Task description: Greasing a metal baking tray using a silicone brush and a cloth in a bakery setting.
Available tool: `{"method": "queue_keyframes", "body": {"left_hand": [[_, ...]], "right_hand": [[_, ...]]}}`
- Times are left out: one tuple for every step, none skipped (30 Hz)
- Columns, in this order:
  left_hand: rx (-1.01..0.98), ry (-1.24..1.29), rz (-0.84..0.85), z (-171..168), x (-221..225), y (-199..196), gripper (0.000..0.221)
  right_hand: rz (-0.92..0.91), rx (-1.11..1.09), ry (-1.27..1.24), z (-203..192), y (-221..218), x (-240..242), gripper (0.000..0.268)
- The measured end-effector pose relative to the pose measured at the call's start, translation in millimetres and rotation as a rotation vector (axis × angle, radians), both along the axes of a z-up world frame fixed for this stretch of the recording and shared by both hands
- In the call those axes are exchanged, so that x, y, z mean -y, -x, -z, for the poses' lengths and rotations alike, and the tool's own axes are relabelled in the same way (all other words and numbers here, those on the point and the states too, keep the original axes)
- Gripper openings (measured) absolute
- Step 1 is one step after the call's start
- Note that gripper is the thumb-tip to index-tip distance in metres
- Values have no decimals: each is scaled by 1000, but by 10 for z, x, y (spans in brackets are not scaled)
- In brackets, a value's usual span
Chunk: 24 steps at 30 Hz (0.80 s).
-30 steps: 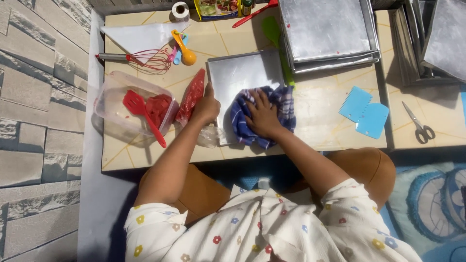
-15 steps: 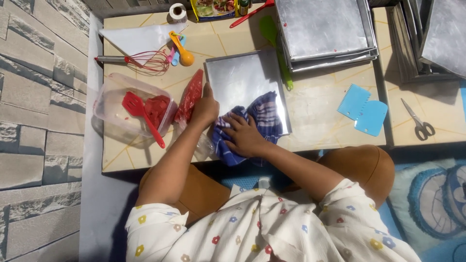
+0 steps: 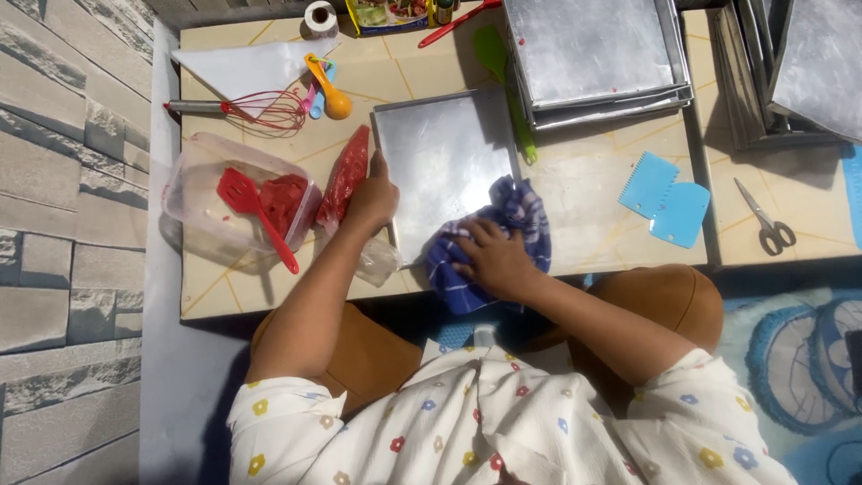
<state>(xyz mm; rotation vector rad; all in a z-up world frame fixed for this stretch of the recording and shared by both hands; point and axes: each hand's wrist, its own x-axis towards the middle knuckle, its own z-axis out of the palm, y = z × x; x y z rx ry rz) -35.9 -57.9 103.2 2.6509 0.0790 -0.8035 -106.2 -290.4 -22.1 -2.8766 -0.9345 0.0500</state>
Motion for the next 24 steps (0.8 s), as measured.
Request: {"method": "queue_keyframes", "body": {"left_hand": [[-34, -67, 51, -37, 11, -9, 52], [-69, -133, 101, -74, 23, -18, 49], [-68, -133, 101, -28, -6, -39, 49], [-82, 56, -86, 17, -32, -59, 50], [-94, 245, -272, 60, -60, -83, 51], [-92, 244, -272, 12, -45, -64, 51], [-96, 277, -308, -39, -36, -48, 49], [-100, 310, -344, -90, -26, -33, 48], [-99, 308, -345, -64, -24, -36, 48], [-80, 297, -346, -38, -22, -41, 48], [-63, 287, -345, -10, -16, -45, 49], [-62, 286, -344, -49, -12, -30, 49], [-66, 227, -269, -90, -5, -19, 49], [-69, 168, -194, -130, 3, -9, 49], [-68, 168, -193, -104, 0, -24, 49], [-66, 180, -187, -77, -5, -40, 50], [-63, 193, -182, -49, -12, -53, 50], [-63, 193, -182, -20, -25, -62, 50], [-60, 211, -176, 10, -40, -69, 51], [-57, 230, -170, 40, -57, -78, 52], [-57, 227, -171, 68, -74, -89, 52], [-54, 244, -166, 97, -93, -102, 53], [-52, 262, -160, 129, -112, -112, 54], [-53, 260, -163, 159, -133, -128, 54]], "right_hand": [[51, -79, 43, -55, -12, 52, 46], [103, -157, 85, -111, -24, 104, 48], [103, -157, 86, -114, -30, 111, 48], [114, -197, 83, -118, -35, 121, 50], [125, -236, 78, -122, -44, 128, 52], [125, -234, 78, -113, -70, 126, 52], [131, -288, 47, -103, -99, 118, 52], [137, -342, 17, -93, -128, 110, 53], [136, -341, 15, -85, -175, 94, 53], [134, -342, 0, -76, -223, 78, 53], [135, -344, -16, -68, -266, 65, 54], [135, -344, -17, -7, -339, 62, 54], [123, -301, -53, 52, -413, 62, 52], [111, -258, -88, 110, -488, 62, 51], [112, -257, -89, 154, -581, 48, 51], [115, -234, -105, 199, -675, 32, 52], [118, -212, -120, 244, -768, 15, 52], [118, -212, -121, 270, -859, -17, 52], [126, -179, -150, 298, -950, -52, 52], [135, -146, -180, 326, -1042, -89, 51], [133, -146, -182, 335, -1117, -109, 51], [132, -114, -204, 343, -1193, -131, 51], [131, -82, -225, 354, -1267, -154, 51], [129, -84, -227, 382, -1348, -174, 51]]}}
